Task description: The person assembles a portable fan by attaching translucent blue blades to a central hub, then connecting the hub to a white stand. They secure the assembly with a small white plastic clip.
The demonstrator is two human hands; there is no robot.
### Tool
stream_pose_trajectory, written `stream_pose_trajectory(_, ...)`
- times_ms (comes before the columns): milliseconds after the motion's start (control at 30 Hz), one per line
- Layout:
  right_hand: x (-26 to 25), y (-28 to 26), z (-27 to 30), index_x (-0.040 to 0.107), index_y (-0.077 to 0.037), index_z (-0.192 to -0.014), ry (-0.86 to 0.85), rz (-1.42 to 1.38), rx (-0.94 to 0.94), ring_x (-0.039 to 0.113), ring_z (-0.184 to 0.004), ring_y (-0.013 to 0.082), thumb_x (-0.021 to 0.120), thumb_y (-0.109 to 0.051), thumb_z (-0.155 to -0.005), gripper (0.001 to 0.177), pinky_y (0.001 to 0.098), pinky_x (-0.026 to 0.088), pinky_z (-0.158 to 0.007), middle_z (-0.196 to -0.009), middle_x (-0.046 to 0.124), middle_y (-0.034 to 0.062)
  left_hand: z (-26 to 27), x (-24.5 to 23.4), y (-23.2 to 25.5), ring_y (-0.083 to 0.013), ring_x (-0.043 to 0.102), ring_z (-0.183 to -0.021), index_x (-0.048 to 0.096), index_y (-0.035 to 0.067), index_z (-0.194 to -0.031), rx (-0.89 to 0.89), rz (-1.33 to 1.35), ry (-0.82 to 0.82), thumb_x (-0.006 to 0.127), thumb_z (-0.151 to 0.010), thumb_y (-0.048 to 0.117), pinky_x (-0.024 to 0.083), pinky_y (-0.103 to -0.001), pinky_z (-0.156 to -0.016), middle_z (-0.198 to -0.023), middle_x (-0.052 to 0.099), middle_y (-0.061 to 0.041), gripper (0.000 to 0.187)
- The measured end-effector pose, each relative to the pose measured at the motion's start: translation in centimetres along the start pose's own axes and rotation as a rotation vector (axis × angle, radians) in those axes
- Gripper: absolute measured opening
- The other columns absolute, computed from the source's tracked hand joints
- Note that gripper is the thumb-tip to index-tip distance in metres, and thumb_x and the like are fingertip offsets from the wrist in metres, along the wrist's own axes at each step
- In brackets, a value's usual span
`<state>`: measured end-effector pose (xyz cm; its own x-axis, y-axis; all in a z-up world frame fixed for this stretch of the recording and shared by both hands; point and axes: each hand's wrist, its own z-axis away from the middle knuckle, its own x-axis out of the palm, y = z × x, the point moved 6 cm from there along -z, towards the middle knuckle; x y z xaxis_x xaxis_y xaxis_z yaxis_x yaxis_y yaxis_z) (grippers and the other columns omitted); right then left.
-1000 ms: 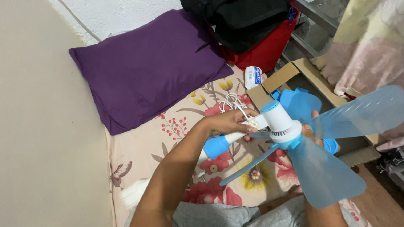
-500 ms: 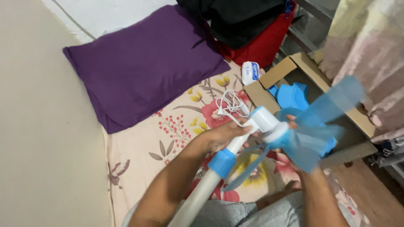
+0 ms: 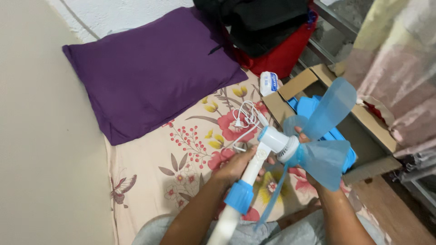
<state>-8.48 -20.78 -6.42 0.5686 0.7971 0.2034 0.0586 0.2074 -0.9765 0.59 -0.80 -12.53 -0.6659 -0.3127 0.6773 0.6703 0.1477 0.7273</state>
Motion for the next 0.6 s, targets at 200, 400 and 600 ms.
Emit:
stream_pose_trajectory(200,0.2,0.5,-0.4,0.040,-0.008,-0.152,0.029,-0.005,0.027,0.064,-0.100,0.0282,0.053,-0.020,-0.100,0.055,0.0411,0.057,-0.084,-0.123,0.062,0.0183,1.1,-1.1,-1.5,-0.0137,0.059,-0.070,0.060,0.000,-0.132,0.025,0.033,-0.099,0.023,-0.121,0.063,0.054,-0.028,-0.060,-0.090,0.058,-0.011,0.073)
stream_pose_trajectory(400,0.0,1.7,-0.4,0.043,-0.007,-0.150,0.071,-0.011,0.056,0.065,-0.098,0.0294,0.054,-0.021,-0.099,0.053,0.0421,0.057,-0.083,-0.120,0.063,0.0187,0.4,-0.9,-0.7,-0.0129,0.058,-0.069,0.055,0.009,-0.128,-0.016,0.064,0.045,0.025,-0.108,0.059,0.050,-0.030,-0.060,-0.102,0.067,-0.004,0.061)
stream_pose_trajectory(600,-0.4,2.2,-0.4,0.045,-0.006,-0.147,0.106,-0.039,0.059,0.065,-0.096,0.0305,0.054,-0.021,-0.098,0.052,0.0431,0.057,-0.082,-0.118,0.064,0.0192,1.9,2.8,-0.7,-0.0186,0.056,-0.064,0.055,-0.001,-0.117,0.074,0.151,-0.250,0.021,-0.122,0.064,0.049,-0.030,-0.060,-0.078,0.056,-0.011,0.073)
